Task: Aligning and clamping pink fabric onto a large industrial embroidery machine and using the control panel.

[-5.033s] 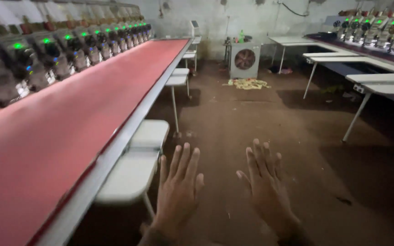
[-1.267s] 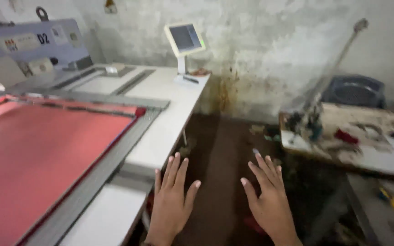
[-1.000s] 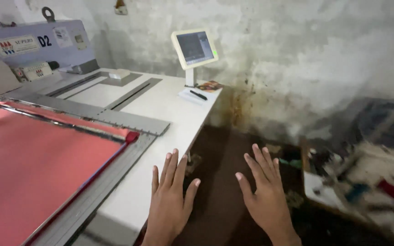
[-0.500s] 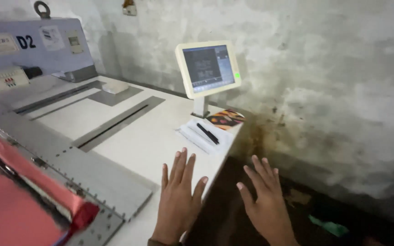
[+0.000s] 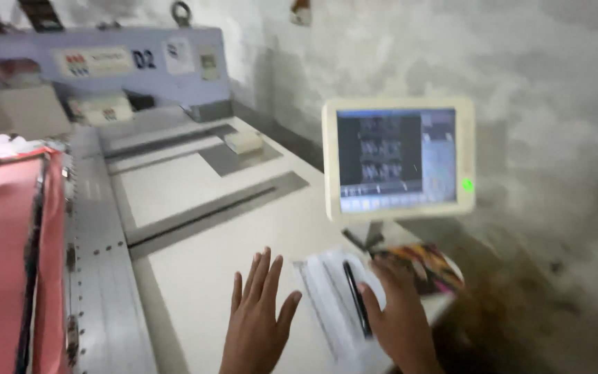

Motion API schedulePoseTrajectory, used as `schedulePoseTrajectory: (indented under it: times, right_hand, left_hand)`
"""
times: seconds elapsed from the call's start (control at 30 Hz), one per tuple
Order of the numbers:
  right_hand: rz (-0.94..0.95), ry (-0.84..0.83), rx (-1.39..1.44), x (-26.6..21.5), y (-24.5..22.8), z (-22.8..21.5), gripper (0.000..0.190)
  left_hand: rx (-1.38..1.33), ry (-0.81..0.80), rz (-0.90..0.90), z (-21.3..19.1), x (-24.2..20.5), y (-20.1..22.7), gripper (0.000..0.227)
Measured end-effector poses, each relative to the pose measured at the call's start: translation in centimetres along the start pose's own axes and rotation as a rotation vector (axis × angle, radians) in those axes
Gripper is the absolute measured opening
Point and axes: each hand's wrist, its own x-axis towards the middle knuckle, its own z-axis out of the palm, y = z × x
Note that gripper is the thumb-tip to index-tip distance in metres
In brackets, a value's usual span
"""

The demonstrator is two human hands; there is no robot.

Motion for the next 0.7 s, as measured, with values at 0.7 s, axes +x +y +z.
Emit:
schedulePoseTrajectory:
  times: [0.7]
  right_hand:
    - [0.281,-0.437,0.051,11.3,9.2,6.5,0.053]
  left_hand:
    - [0.112,0.026,-0.332,7.8,8.0,0.9,0.069]
